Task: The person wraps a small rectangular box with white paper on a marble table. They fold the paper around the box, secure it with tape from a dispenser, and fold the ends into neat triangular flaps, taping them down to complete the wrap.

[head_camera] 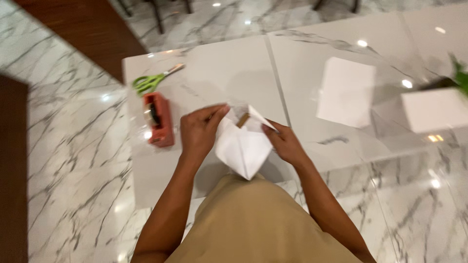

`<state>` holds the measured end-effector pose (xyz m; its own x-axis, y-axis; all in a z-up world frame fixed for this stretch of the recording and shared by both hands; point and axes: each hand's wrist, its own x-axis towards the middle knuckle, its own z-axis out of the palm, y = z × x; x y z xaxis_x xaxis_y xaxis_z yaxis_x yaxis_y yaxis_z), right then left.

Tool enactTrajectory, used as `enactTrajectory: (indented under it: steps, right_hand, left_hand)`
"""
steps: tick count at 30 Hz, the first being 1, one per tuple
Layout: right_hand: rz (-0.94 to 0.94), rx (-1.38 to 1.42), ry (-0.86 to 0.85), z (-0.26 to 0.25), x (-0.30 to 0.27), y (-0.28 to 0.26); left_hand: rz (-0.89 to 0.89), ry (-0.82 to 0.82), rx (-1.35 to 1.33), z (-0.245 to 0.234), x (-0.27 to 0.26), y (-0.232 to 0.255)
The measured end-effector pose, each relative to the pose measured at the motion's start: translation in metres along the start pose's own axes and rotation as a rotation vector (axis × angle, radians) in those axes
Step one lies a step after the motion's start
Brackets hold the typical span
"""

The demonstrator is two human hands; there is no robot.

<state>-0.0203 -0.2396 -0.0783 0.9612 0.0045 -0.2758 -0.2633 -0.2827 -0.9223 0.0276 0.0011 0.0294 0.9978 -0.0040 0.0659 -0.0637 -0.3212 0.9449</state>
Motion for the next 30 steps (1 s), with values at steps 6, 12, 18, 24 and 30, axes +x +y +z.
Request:
enactTrajectory:
  steps: [6,12,18,24,30]
  right_hand:
    - [0.003,0.003,0.022,-0.006,-0.005,-0.019]
    - [0.041,-0.027,0.059,-0.003,-0.009,-0.026]
    - [-0.013,-0.031,0.048,-0.005,-0.006,-0.025]
    - [-0.030,-0.025,0.052,-0.005,-0.002,-0.023]
    - [0.024,-0.005,0.110,-0.002,-0.002,-0.027]
  left_hand:
    - [0.309,0.280,-0.359,-0.043,0.028,-0.019]
    - [-0.134,0.644,-0.205,-0.150,0.036,-0.141]
    - [-0.787,0.281,-0.039,-0.166,0.018,-0.258]
    - [-0.842,0.142,-0.105,-0.145,0.031,-0.278]
    - [-0.619,0.358,-0.228,-0.139,0.014,-0.271]
